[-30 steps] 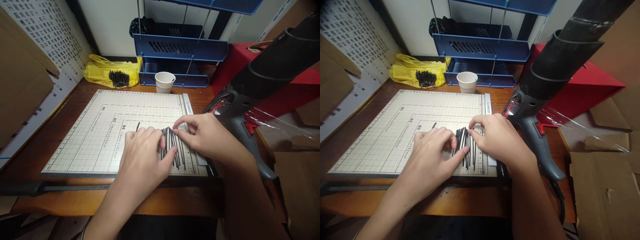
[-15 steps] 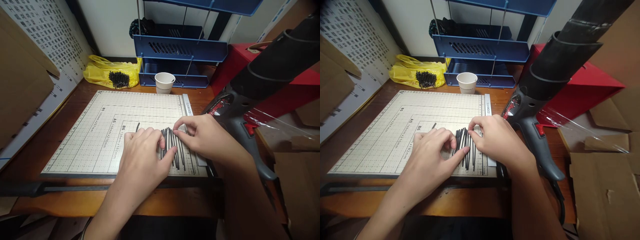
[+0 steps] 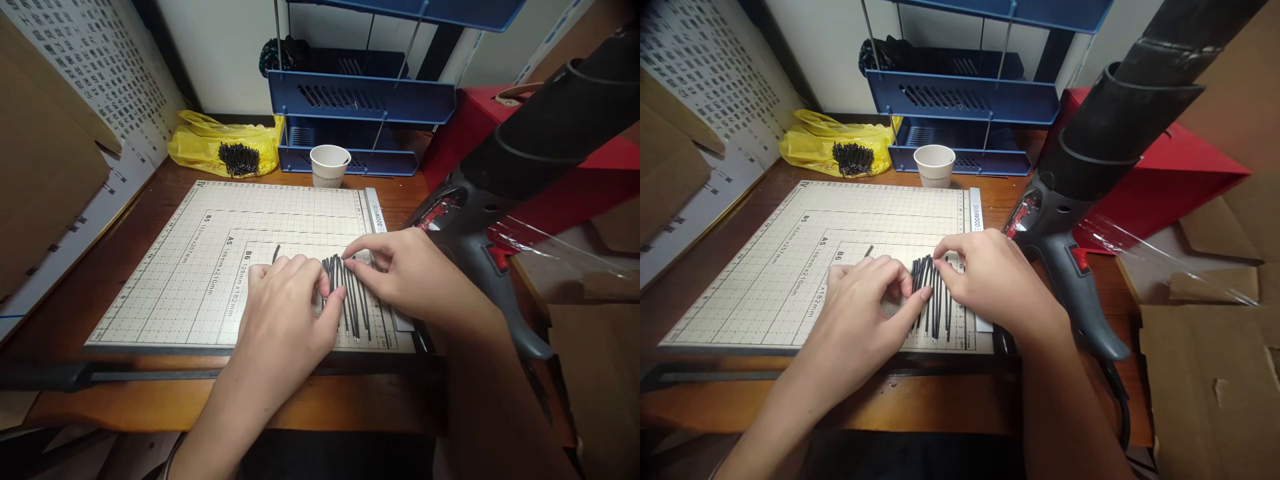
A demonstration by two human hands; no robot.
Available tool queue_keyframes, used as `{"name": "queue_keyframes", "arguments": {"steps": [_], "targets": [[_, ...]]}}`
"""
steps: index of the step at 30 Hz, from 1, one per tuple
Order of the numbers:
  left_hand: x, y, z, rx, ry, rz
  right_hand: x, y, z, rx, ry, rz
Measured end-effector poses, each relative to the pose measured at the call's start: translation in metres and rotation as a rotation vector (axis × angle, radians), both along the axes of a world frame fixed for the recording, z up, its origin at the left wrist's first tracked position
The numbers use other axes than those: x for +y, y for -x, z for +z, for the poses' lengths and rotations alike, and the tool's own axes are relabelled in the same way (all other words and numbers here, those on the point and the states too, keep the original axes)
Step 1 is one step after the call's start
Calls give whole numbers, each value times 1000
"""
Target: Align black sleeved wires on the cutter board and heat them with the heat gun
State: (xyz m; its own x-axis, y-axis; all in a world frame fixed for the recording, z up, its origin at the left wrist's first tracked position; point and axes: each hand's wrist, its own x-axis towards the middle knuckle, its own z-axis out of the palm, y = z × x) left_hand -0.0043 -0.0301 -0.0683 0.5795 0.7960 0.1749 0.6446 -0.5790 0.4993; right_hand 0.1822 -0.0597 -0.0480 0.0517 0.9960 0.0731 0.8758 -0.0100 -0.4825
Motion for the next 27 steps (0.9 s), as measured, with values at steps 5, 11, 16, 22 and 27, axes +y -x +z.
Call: {"name": "queue_keyframes", "arguments": {"steps": [5, 11, 16, 22, 27], "targets": [[1, 0, 0, -12, 13, -2, 1, 3, -1, -1, 0, -1], [1, 0, 0, -17, 22, 3, 1, 4, 2, 4, 15, 11], [1, 0, -1, -17, 18, 3, 1, 4, 1, 3, 8, 14], [1, 0, -1, -35, 31, 16, 2, 5, 0, -9, 5, -5], [1, 0, -1, -27, 44, 24, 1, 1, 0, -48, -28, -50]]}}
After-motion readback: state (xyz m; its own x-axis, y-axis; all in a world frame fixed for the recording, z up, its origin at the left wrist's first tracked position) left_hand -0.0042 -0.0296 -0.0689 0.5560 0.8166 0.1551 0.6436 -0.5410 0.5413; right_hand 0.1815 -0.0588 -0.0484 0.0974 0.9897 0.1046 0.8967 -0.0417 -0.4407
